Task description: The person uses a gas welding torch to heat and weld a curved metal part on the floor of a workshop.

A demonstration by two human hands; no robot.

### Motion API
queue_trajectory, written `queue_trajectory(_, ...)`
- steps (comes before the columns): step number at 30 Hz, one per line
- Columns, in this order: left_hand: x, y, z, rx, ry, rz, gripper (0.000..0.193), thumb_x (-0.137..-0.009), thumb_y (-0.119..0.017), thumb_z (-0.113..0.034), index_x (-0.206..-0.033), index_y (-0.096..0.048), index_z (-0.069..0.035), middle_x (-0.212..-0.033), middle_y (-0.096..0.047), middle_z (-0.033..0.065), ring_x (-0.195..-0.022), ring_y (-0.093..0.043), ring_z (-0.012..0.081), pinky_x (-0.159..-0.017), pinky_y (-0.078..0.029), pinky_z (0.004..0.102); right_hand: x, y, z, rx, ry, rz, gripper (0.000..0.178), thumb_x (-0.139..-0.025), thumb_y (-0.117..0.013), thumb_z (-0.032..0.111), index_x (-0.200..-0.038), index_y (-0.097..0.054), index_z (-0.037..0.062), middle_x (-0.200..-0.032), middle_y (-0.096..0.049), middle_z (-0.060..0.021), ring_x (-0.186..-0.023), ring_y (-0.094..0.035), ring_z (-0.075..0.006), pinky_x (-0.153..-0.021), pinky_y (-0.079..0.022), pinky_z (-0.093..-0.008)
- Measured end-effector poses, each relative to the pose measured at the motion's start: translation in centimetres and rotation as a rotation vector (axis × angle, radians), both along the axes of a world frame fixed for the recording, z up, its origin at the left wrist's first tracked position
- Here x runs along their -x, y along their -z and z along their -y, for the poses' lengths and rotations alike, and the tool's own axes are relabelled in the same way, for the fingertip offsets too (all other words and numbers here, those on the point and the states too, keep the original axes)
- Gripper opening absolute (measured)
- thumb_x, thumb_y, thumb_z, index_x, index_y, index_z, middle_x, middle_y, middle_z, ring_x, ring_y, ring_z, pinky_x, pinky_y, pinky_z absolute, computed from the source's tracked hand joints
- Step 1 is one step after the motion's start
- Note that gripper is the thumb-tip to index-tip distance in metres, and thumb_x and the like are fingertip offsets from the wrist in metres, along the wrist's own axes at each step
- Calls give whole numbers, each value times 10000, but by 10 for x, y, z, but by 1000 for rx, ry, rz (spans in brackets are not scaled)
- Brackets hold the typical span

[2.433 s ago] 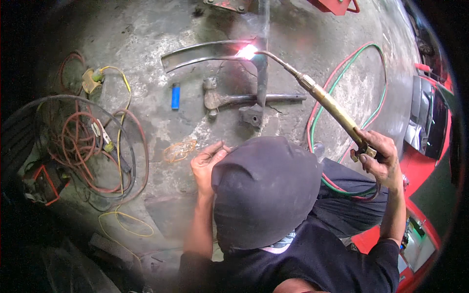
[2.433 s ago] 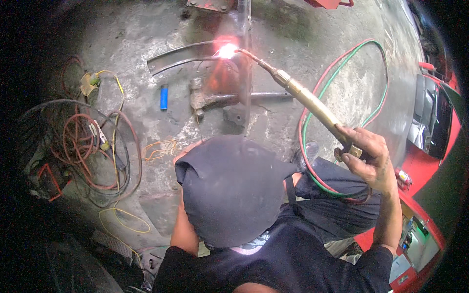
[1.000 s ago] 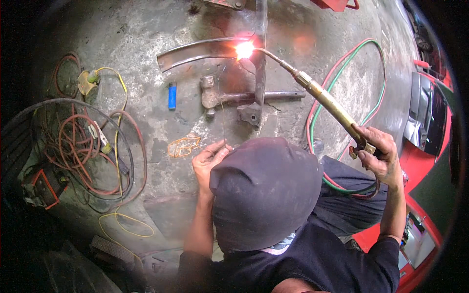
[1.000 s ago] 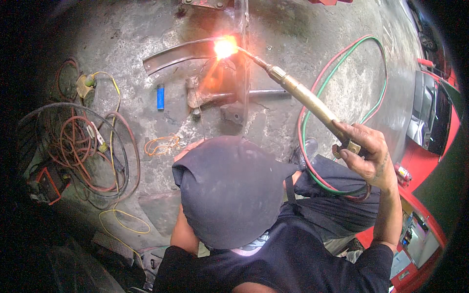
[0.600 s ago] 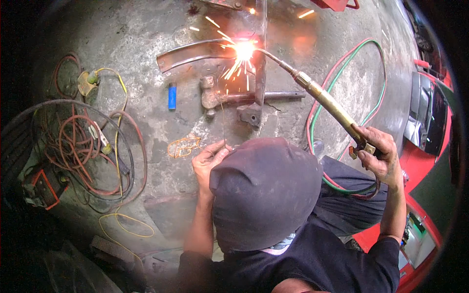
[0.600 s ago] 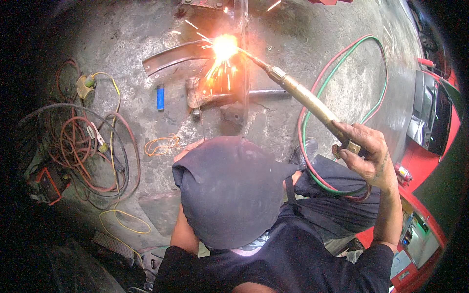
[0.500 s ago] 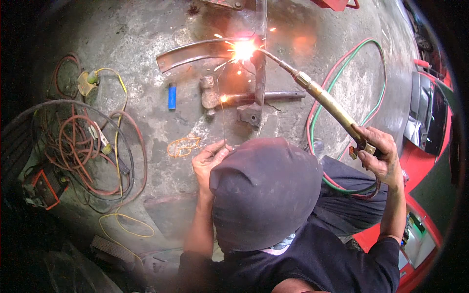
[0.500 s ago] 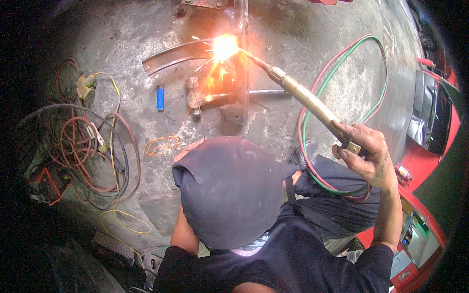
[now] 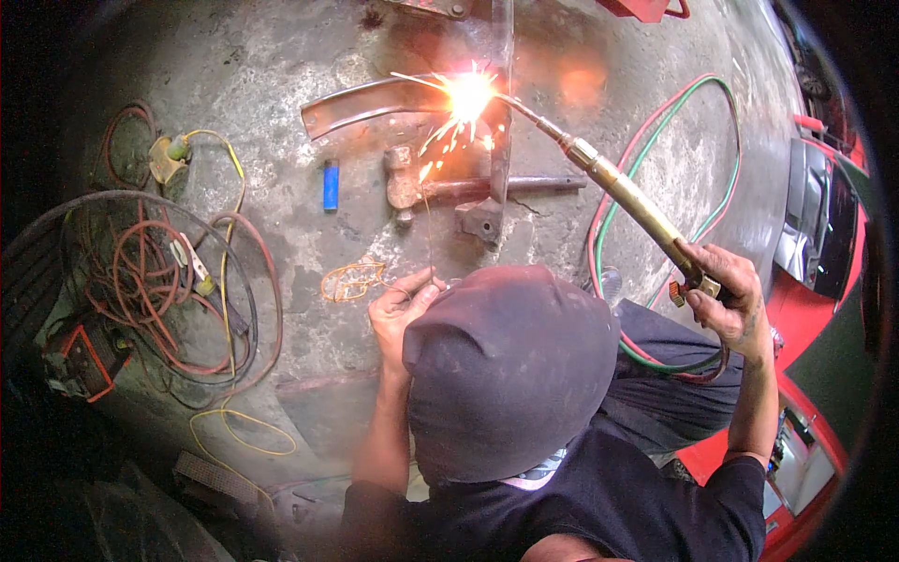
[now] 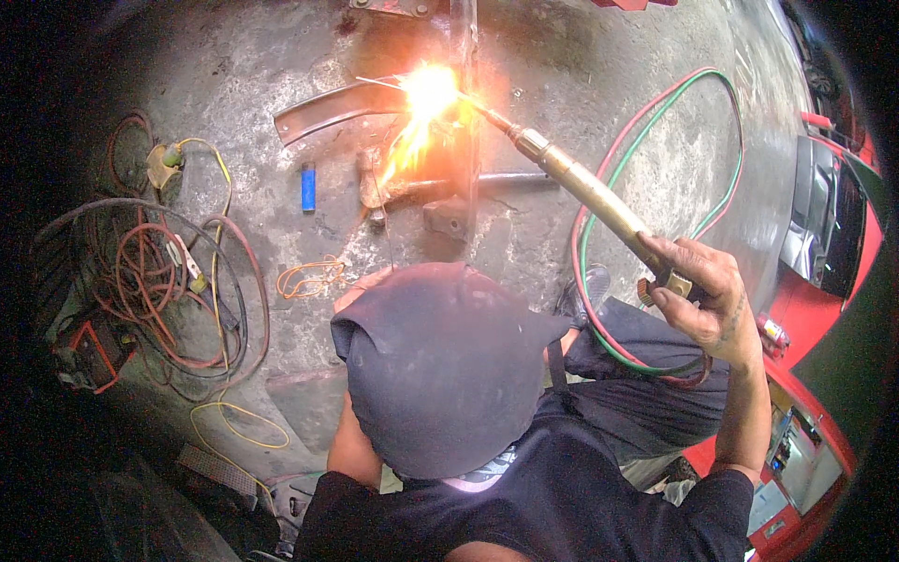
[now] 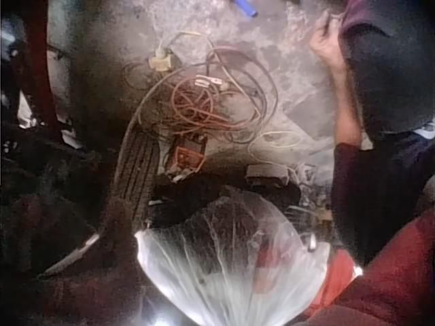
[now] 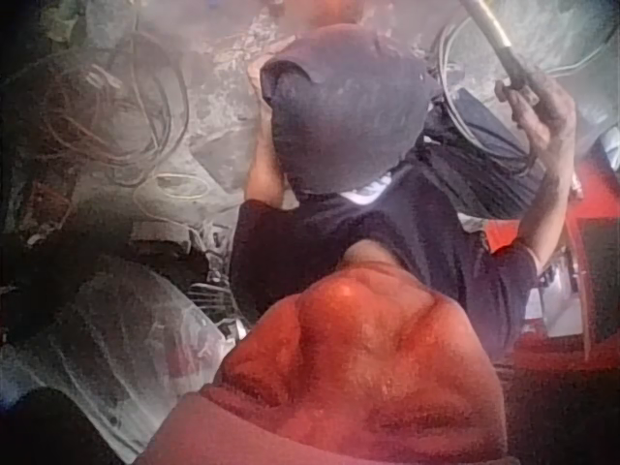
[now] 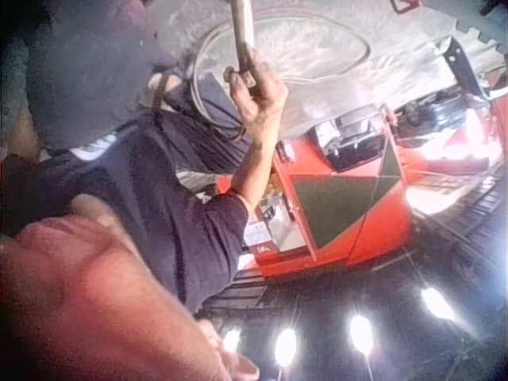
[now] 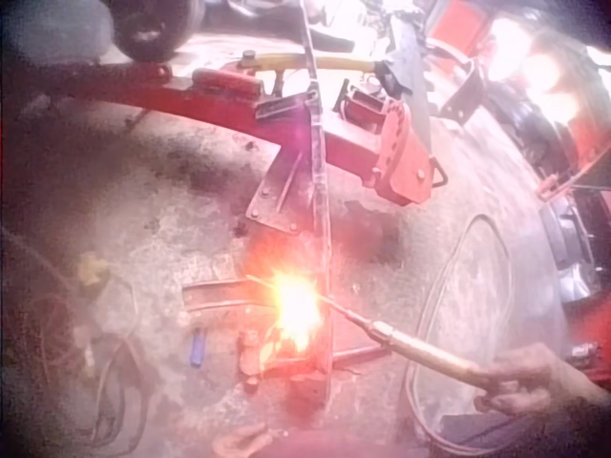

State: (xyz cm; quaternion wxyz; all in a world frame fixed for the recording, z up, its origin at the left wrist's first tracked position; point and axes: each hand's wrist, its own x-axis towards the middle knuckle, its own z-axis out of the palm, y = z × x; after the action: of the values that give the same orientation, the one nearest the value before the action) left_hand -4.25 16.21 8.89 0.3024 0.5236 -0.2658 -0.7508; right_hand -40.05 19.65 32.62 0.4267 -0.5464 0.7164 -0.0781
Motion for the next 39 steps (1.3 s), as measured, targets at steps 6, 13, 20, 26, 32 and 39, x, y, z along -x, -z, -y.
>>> queue_trajectory(6, -1, 3, 2, -37, 67, 51, 261, -925, -695, 26, -1173, -676, 101, -984, -732, 125, -864, -682, 152, -800, -560, 278, -1, 0, 0, -4, 17, 2, 555, -801, -725, 133, -1339, -643, 28, -779, -609, -104, -683, -598, -194, -630, -455, -342)
queue_trajectory(13, -2, 19, -7, -57, -35, -120, 261, -926, -692, 28, -1177, -675, 97, -971, -734, 124, -849, -680, 147, -779, -559, 269, 0, 1, -2, -6, 39, 12, 547, -804, -727, 132, -1337, -647, 34, -783, -614, -104, -693, -599, -195, -640, -456, -340)
queue_trajectory(20, -2, 17, -8, -60, -29, -106, 265, -926, -688, 30, -1182, -669, 98, -967, -733, 131, -834, -681, 149, -775, -561, 274, 0, 0, 0, -6, 39, 10, 553, -802, -730, 130, -1339, -645, 31, -769, -607, -104, -661, -588, -189, -619, -449, -343)
queue_trajectory(26, 2, 4, -1, 16, 39, 23, 263, -927, -685, 31, -1182, -667, 95, -968, -728, 135, -838, -680, 155, -778, -562, 281, 1, 2, -1, 19, 16, 19, 553, -809, -730, 113, -1348, -637, 33, -766, -610, -103, -652, -592, -182, -609, -448, -337)
queue_trajectory(32, 1, 8, -3, 42, 28, 7, 259, -928, -682, 34, -1181, -672, 88, -966, -725, 133, -845, -676, 154, -778, -560, 279, 2, 1, 0, 30, -7, 5, 551, -811, -726, 115, -1349, -637, 35, -770, -617, -102, -654, -599, -181, -609, -451, -334)
queue_trajectory(39, 4, -3, 5, -28, 56, 62, 258, -932, -670, 46, -1185, -668, 98, -971, -722, 123, -855, -678, 152, -791, -565, 280, 1, 2, -3, -5, 34, 6, 551, -807, -712, 126, -1347, -641, 41, -776, -624, -100, -653, -599, -178, -607, -451, -334)
